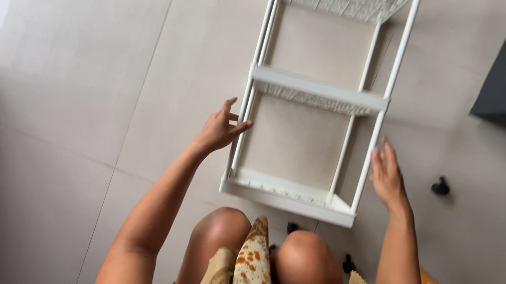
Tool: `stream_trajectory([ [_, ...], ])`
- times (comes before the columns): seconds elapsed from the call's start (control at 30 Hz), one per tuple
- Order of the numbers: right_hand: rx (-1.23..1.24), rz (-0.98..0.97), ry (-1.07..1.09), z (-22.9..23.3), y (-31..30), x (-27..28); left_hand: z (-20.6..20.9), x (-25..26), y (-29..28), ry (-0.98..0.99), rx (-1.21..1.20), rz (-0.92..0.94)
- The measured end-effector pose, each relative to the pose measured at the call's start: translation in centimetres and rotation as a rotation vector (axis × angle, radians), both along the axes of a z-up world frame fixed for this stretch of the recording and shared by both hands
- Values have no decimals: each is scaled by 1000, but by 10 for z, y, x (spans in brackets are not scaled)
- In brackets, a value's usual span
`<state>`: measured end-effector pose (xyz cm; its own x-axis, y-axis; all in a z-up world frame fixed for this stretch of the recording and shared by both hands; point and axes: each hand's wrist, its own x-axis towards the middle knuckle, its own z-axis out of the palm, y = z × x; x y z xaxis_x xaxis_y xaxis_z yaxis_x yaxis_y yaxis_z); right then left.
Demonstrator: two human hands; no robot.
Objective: The person assembles a white plastic shelving unit by inserting vertical poles into the shelves and securing them with connectors. They then attach wheels to the bottom of the unit.
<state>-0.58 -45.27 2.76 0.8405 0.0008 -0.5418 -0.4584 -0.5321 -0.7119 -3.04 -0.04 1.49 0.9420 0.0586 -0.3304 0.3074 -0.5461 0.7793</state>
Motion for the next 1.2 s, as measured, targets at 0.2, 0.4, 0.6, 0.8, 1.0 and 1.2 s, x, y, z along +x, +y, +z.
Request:
stream_trajectory([
  [0.2,272,37,-122,35,42,-49,36,-30,-10,91,-218,71],
  [0.4,250,69,-113,45,54,-8,47,-32,-19,153,-288,190],
  [0.6,235,145,-146,34,55,33,30,-58,-30,148,-181,196],
  [0.8,228,277,-106,35,55,75,13,-89,-49,31,-199,226],
  [1.0,44,413,-112,15,58,112,-4,-124,-68,115,-549,206],
  [1.2,-92,515,-537,-7,78,137,-5,-118,-72,150,-523,206],
])
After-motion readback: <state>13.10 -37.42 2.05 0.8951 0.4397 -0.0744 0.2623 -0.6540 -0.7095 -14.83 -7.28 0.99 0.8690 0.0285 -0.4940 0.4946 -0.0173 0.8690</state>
